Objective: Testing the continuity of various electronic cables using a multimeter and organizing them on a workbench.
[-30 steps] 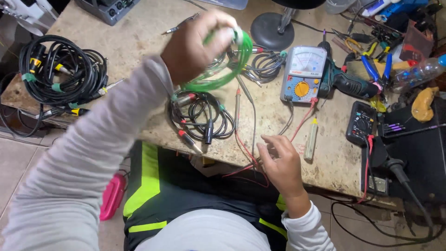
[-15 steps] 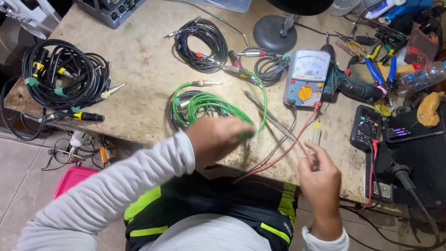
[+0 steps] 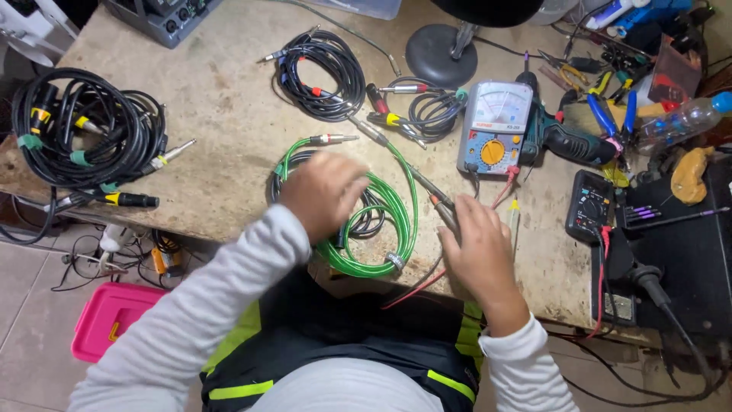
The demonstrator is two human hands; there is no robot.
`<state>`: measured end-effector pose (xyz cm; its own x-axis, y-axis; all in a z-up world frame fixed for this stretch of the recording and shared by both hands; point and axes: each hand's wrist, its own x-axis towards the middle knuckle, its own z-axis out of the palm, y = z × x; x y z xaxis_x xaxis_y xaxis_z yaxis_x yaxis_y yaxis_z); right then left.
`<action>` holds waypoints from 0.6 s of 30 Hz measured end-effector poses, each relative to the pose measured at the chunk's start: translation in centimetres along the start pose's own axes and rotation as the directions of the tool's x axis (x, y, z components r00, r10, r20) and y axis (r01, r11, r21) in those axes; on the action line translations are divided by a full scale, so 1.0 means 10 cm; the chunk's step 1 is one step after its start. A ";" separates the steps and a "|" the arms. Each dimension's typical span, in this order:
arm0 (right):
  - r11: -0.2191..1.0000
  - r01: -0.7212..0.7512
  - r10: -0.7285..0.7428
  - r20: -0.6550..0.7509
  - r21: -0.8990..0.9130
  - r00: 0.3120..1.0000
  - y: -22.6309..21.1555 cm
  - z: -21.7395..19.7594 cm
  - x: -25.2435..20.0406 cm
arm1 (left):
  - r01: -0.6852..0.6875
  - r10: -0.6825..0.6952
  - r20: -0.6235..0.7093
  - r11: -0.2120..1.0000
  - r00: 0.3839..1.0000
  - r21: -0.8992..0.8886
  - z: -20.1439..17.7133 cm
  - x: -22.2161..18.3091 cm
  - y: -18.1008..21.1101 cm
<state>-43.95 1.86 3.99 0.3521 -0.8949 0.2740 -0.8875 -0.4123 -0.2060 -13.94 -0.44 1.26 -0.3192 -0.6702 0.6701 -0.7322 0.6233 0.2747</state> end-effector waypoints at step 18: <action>0.914 -0.356 0.383 0.123 -0.195 0.916 -0.12 0.10 0.27 | 0.693 -0.300 0.633 0.165 0.713 -0.702 0.24 0.76 -1.30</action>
<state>-41.65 -0.25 4.04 0.0193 -0.9982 0.0570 -0.9944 -0.0251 -0.1029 -8.33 -14.61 1.16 -0.3890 -0.9203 -0.0413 0.0802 -0.0785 0.9937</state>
